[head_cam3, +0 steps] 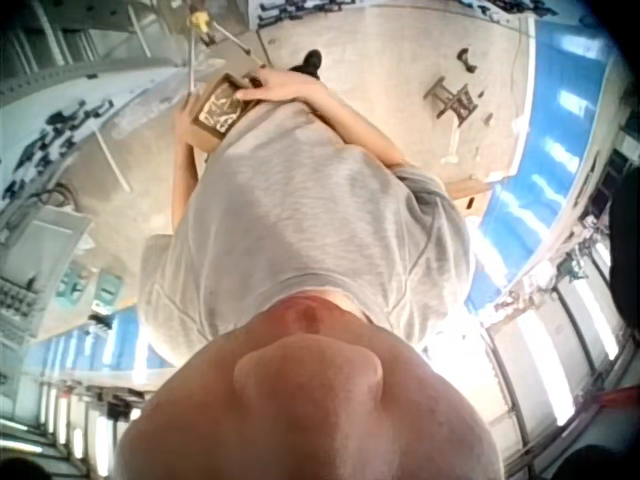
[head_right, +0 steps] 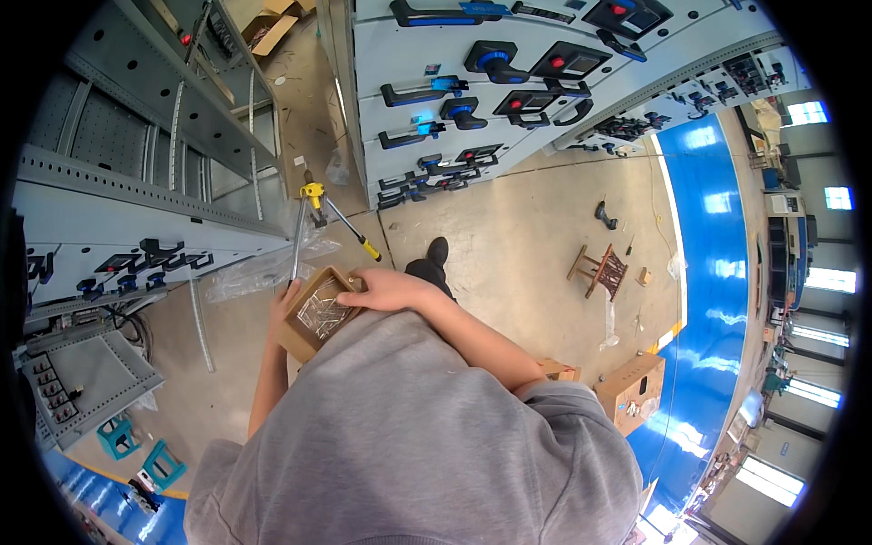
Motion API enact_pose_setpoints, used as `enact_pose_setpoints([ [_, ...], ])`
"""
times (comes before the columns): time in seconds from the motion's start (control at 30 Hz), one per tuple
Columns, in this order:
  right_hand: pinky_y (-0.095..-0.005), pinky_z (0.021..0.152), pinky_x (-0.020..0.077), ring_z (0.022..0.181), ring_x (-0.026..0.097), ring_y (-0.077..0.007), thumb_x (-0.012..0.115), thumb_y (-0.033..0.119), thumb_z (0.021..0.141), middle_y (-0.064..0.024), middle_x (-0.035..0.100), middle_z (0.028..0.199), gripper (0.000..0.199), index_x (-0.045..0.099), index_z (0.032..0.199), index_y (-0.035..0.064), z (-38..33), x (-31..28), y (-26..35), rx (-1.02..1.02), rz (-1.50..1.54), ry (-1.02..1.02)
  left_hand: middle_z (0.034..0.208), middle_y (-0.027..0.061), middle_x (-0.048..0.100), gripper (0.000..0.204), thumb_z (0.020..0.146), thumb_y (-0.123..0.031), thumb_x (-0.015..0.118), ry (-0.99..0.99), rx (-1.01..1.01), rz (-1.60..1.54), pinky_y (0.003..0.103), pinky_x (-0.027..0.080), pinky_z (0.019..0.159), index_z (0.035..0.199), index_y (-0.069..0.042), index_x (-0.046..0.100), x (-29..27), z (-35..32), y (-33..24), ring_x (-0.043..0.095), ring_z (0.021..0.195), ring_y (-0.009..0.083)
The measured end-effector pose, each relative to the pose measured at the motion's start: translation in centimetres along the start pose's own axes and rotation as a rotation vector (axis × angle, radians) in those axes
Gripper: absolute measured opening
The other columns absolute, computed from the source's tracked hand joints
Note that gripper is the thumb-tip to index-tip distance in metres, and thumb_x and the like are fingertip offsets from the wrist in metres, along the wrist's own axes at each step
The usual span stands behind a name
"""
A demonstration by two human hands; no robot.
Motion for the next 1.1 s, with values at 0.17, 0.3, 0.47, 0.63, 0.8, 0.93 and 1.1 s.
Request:
enact_pose_setpoints([
  [0.17,-0.037,0.102,0.0497,0.118,0.064,-0.0272,0.058,0.067,0.097,-0.0224,0.068,0.124,0.088,0.049,0.147,-0.0053,-0.3,-4.7,-4.5,-0.011,0.232,-0.265,0.077,0.0064,0.067,0.045,0.095,-0.044,0.074,0.014,0.053,0.031,0.032,0.05,0.059,0.094,0.0,0.066,0.8,0.5,0.5,0.061,0.065,0.0139],
  [0.3,-0.0252,0.05,0.0262,0.056,0.03,-0.0064,0.054,0.031,0.101,0.0074,0.032,0.068,0.032,0.064,0.117,0.0049,1.5,-10.6,-12.0,0.096,0.948,-0.591,0.077,0.0055,0.066,0.039,0.094,-0.037,0.075,0.08,0.057,0.017,0.033,0.049,0.059,0.097,0.001,0.066,0.8,1.8,2.3,0.061,0.066,0.0139],
  [0.47,-0.03,0.061,0.0355,0.063,0.039,-0.0117,0.053,0.023,0.1,0.0033,0.037,0.07,0.022,0.062,0.107,0.0039,2.1,-13.5,-14.9,0.115,1.407,-0.74,0.08,0.0047,0.067,0.024,0.093,-0.022,0.072,0.107,0.069,0.087,0.032,0.049,0.061,0.101,0.0,0.067,0.2,2.5,3.0,0.061,0.07,0.0129],
  [0.63,-0.0286,0.064,0.0359,0.066,0.039,-0.0114,0.055,0.027,0.101,0.004,0.037,0.073,0.029,0.061,0.114,0.0018,2.7,-10.3,-17.2,0.144,1.463,-0.564,0.077,0.0076,0.066,0.021,0.089,-0.017,0.071,0.063,0.094,0.311,0.036,0.049,0.066,0.1,0.0,0.069,-0.2,2.3,1.5,0.061,0.071,0.0162],
  [0.8,-0.0297,0.068,0.0443,0.075,0.052,-0.0142,0.061,0.055,0.099,0.0009,0.054,0.081,0.066,0.06,0.132,-0.0015,3.2,-2.6,-11.1,0.116,0.797,-0.062,0.079,0.01,0.068,0.027,0.087,-0.02,0.073,-0.006,0.088,0.412,0.037,0.049,0.068,0.105,0.0,0.071,-1.0,2.3,1.2,0.061,0.071,0.0182],
  [0.93,-0.0414,0.1,0.0502,0.121,0.065,-0.038,0.058,0.068,0.093,-0.0246,0.07,0.125,0.081,0.063,0.137,-0.0004,2.6,0.8,-4.2,0.035,-0.02,0.187,0.08,0.0132,0.069,0.033,0.085,-0.026,0.076,-0.056,0.153,0.535,0.038,0.05,0.069,0.105,0.0,0.071,-0.1,1.2,-1.6,0.063,0.072,0.0199],
  [1.1,-0.0439,0.09,0.0524,0.103,0.07,-0.0391,0.056,0.037,0.094,-0.0274,0.073,0.108,0.052,0.069,0.115,-0.0079,4.1,0.4,-6.3,0.129,-0.025,0.103,0.08,0.0144,0.071,0.037,0.087,-0.032,0.077,-0.004,0.13,0.495,0.037,0.05,0.067,0.104,0.0,0.072,-0.2,1.7,-1.8,0.066,0.073,0.019],
])
Point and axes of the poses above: each hand's wrist, its own z-axis towards the middle knuckle, its own x-axis out of the palm, y = z × x, the point moved 6 cm from there along z, towards the middle knuckle
